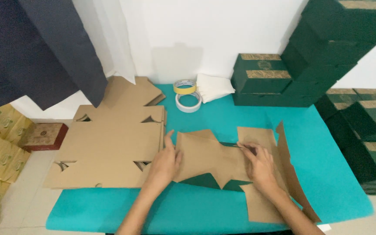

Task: The person assembles a flat cardboard box by folding its sides and tucking in the flaps to form a rectangular container. They then place a white cloth inside the box and close the lid.

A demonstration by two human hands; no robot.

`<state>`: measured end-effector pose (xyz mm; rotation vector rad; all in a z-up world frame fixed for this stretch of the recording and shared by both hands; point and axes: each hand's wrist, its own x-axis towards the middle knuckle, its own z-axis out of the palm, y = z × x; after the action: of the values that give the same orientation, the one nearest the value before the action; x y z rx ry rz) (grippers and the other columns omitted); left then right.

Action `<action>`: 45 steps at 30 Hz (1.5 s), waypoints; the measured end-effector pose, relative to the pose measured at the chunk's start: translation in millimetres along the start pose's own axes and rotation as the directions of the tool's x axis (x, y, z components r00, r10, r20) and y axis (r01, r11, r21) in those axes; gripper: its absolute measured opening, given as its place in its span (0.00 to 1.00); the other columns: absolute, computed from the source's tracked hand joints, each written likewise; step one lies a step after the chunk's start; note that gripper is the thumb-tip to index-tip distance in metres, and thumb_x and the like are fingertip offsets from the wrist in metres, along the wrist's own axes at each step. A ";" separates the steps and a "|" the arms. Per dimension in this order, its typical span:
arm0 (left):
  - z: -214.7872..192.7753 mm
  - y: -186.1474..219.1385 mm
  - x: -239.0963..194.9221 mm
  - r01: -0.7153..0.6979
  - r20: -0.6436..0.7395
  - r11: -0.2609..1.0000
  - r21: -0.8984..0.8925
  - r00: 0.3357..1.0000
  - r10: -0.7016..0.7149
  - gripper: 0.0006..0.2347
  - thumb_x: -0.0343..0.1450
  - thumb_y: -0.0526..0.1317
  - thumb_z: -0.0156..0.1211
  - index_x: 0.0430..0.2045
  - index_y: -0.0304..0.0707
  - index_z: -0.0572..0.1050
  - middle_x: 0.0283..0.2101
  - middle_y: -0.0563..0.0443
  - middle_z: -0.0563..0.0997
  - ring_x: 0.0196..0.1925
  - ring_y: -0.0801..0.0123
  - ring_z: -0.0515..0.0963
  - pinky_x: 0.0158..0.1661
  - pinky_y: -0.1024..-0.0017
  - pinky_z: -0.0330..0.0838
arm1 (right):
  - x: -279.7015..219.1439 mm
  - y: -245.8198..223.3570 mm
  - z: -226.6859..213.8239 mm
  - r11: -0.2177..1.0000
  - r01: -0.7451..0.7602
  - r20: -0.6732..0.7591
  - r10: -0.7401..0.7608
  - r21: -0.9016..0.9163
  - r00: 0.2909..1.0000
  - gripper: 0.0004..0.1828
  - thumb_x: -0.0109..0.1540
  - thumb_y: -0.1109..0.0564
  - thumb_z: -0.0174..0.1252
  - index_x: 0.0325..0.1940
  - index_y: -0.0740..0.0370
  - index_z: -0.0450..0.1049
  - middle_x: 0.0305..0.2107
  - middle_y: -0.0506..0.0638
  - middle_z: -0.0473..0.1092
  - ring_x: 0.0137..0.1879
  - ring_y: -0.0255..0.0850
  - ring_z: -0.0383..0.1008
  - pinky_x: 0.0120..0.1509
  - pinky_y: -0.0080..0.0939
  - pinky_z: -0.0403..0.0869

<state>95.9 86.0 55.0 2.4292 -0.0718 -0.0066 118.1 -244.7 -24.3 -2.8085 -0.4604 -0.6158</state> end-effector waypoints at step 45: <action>115.7 82.4 -70.4 -0.790 0.238 0.541 0.290 0.607 0.758 0.36 0.74 0.65 0.46 0.52 0.19 0.69 0.53 0.30 0.73 0.52 0.47 0.71 0.47 0.58 0.70 | -58.6 7.1 -130.6 0.896 0.428 0.171 -0.442 0.117 0.880 0.42 0.58 0.30 0.61 0.68 0.55 0.63 0.62 0.50 0.64 0.70 0.50 0.62 0.69 0.48 0.65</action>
<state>18.7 -48.0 20.1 2.5389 -1.3155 0.3406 22.1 -303.4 64.6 -2.7112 -1.1522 -0.3881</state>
